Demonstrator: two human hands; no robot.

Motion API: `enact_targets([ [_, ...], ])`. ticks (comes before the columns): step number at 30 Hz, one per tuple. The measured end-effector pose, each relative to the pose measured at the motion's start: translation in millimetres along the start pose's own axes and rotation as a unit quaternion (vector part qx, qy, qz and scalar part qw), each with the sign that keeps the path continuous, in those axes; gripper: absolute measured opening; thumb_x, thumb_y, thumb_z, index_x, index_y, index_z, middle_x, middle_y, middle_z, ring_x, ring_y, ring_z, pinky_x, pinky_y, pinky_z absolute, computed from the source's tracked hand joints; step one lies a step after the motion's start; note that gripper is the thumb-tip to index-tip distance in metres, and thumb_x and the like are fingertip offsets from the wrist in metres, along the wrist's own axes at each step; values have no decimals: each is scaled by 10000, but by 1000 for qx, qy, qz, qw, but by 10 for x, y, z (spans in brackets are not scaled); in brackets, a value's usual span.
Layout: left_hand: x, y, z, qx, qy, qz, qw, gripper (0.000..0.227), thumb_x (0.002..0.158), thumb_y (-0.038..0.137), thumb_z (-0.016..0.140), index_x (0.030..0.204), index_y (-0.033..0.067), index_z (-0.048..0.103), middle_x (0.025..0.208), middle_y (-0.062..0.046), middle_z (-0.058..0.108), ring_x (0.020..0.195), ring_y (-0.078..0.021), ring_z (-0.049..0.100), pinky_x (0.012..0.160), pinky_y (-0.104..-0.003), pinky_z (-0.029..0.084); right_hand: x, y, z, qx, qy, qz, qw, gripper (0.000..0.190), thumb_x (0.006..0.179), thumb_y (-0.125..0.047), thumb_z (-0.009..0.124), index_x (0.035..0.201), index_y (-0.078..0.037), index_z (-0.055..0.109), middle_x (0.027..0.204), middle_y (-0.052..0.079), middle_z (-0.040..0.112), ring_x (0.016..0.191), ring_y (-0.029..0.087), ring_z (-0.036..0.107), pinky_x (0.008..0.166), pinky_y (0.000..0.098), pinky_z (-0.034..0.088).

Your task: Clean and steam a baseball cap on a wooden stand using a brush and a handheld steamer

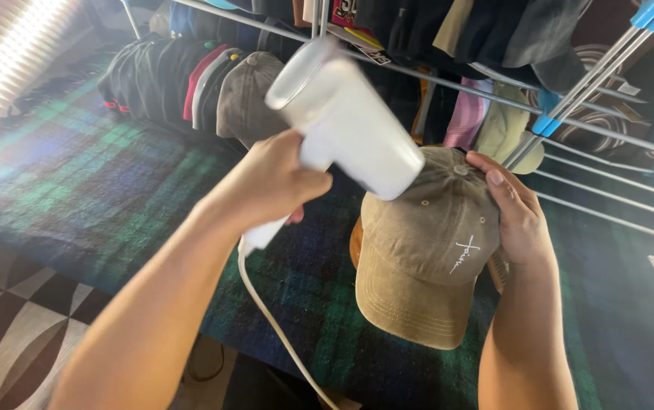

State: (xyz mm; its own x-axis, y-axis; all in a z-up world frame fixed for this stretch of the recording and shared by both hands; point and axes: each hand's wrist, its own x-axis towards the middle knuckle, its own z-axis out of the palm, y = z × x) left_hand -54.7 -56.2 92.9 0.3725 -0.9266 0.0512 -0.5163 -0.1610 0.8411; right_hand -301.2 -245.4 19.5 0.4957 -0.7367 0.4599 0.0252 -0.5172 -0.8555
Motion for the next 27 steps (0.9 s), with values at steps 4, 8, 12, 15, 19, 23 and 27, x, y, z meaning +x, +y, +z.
enact_targets([
  [4,-94,-758,404,-134,62,-77,986,295,763,168,665,962,-48,647,527,-158,649,413,-254,684,431,-367,577,25,86,-14,-3,0,7,1000,426,1072,-320,489,1358,-56,661,1350,189,636,1238,220,570,1125,411,438],
  [8,-145,-1137,786,-306,97,-116,940,292,807,106,695,991,-93,585,568,-183,632,408,-282,658,423,-394,586,25,91,3,-7,7,14,1000,460,1073,-348,471,1380,-54,648,1334,204,632,1204,227,572,1125,421,438],
  [12,-219,-1127,839,-312,71,-196,927,222,898,117,632,1061,40,502,724,-102,581,461,-219,566,472,-375,502,105,-76,-21,-18,-10,144,989,625,949,-493,446,1415,-103,591,1444,110,615,1285,218,593,1041,333,474],
  [15,-235,-1328,849,-306,44,-188,932,190,912,88,632,1001,34,473,729,-120,591,465,-224,580,449,-367,490,115,60,-61,40,-8,138,990,598,963,-434,478,1417,-62,589,1367,135,647,1215,210,619,1019,322,482],
  [19,-300,-1329,692,-260,38,-199,944,196,889,97,643,994,45,486,717,-110,594,455,-227,592,450,-378,498,105,-21,-39,7,-12,133,991,572,962,-439,473,1392,-85,603,1446,107,623,1304,202,587,1074,326,463],
  [23,-375,-712,274,-87,34,-230,969,373,931,146,657,1287,96,558,929,-112,718,570,-184,645,600,-345,591,135,61,-79,31,-6,130,991,550,969,-408,489,1383,-67,608,1449,108,624,1303,198,587,1075,320,469],
  [27,-238,-47,-61,-13,34,-132,991,449,909,219,607,1335,82,572,982,-69,697,597,-155,690,553,-301,575,142,77,-125,-29,-28,90,995,540,992,-428,449,1377,-84,607,1517,92,574,1456,199,485,1204,355,368],
])
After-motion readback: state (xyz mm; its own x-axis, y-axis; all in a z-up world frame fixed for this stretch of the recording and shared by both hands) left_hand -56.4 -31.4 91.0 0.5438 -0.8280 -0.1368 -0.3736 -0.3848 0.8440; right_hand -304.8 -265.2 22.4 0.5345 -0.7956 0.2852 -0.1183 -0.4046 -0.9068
